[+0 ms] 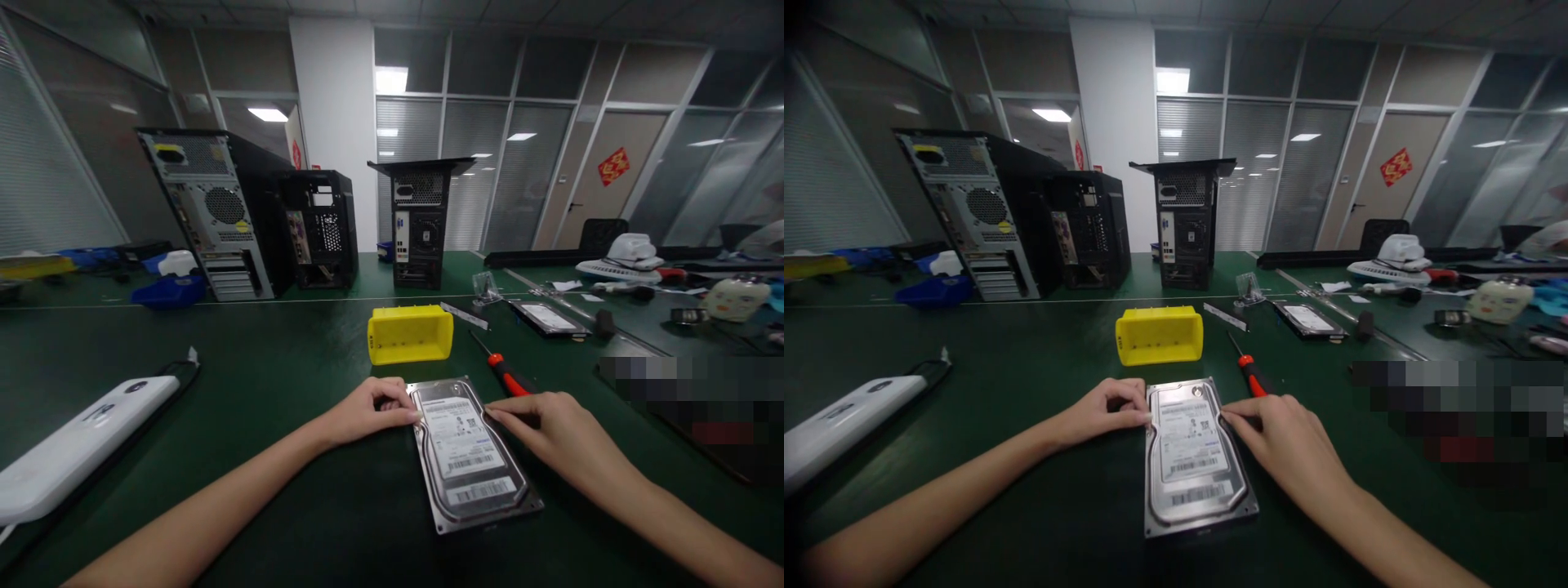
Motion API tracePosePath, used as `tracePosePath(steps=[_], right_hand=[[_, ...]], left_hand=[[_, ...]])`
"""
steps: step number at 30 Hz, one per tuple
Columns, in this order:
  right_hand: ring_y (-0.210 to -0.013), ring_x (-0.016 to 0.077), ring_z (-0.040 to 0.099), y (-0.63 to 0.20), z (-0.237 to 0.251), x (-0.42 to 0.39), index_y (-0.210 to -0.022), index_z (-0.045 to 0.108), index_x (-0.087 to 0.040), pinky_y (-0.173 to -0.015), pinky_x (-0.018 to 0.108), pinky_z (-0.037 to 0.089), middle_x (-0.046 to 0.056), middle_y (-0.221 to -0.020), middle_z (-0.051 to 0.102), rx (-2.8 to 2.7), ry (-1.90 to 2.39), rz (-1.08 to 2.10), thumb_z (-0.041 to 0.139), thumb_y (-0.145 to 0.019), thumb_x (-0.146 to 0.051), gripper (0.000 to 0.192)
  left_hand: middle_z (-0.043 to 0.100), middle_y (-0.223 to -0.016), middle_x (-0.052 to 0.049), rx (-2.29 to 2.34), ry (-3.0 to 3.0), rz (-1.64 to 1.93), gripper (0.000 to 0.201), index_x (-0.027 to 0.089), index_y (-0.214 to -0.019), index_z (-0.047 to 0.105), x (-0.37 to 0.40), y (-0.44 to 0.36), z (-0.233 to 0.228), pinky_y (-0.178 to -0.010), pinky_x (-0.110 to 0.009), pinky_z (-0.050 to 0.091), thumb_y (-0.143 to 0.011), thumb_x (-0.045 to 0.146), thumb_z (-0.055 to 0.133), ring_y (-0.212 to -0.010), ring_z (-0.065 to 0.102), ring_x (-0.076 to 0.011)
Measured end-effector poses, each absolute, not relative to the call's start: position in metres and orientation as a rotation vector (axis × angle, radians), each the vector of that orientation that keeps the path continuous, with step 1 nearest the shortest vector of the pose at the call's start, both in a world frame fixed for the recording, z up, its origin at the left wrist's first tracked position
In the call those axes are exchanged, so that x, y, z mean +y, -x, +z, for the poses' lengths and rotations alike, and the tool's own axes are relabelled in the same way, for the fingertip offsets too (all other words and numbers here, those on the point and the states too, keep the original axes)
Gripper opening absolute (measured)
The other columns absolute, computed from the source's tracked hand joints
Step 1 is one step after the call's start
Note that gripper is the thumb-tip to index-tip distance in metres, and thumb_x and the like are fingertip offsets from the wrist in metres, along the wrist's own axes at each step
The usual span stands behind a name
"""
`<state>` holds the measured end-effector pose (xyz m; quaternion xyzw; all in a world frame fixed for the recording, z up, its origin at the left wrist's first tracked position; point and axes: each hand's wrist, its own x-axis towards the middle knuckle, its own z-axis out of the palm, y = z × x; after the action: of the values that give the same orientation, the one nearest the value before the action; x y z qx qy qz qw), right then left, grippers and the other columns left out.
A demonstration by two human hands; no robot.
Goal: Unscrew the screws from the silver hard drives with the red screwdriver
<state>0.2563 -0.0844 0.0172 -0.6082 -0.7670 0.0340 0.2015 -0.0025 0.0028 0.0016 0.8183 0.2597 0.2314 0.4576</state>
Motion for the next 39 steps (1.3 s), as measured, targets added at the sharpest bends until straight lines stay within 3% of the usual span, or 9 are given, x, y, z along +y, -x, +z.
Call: tracePosePath(steps=[11, 16, 32, 39], right_hand=[[-0.061, 0.0229, 0.068, -0.251, 0.009, -0.093, -0.096, 0.069, -0.034, -0.046, 0.036, 0.055, -0.001, -0.078, 0.071, -2.31, 1.602, -0.406, 0.045, -0.084, -0.036, 0.028], [-0.051, 0.0228, 0.065, -0.254, 0.002, -0.092, -0.095, 0.068, -0.036, -0.037, 0.035, 0.053, -0.001, -0.07, 0.07, -2.315, 1.513, -0.475, 0.054, -0.075, -0.031, 0.025], [-0.058, 0.0199, 0.067, -0.246, 0.005, -0.098, -0.1, 0.066, -0.034, -0.045, 0.031, 0.055, -0.001, -0.077, 0.071, -2.372, 1.618, -0.452, 0.052, -0.075, -0.022, 0.03], [-0.063, 0.0186, 0.068, -0.242, 0.013, -0.103, -0.1, 0.066, -0.035, -0.049, 0.033, 0.057, -0.004, -0.081, 0.071, -2.344, 1.694, -0.49, 0.052, -0.08, -0.028, 0.025]], left_hand=[[0.051, -0.076, 0.0, 0.581, -1.999, 0.607, 0.019, 0.016, -0.08, 0.071, 0.002, 0.004, 0.001, -0.059, -0.022, 0.034, -0.078, 0.034, 0.064, -0.069, 0.044, -0.011], [0.057, -0.079, -0.002, 0.519, -1.998, 0.619, 0.023, 0.016, -0.08, 0.071, 0.0, 0.005, 0.004, -0.071, -0.024, 0.039, -0.085, 0.033, 0.056, -0.077, 0.05, -0.013], [0.058, -0.081, -0.002, 0.477, -1.996, 0.638, 0.031, 0.015, -0.081, 0.071, 0.002, 0.005, 0.001, -0.075, -0.024, 0.039, -0.089, 0.035, 0.049, -0.079, 0.052, -0.013], [0.056, -0.08, -0.002, 0.436, -1.988, 0.63, 0.032, 0.015, -0.082, 0.071, 0.003, 0.005, 0.002, -0.076, -0.023, 0.037, -0.091, 0.033, 0.046, -0.078, 0.051, -0.0123]])
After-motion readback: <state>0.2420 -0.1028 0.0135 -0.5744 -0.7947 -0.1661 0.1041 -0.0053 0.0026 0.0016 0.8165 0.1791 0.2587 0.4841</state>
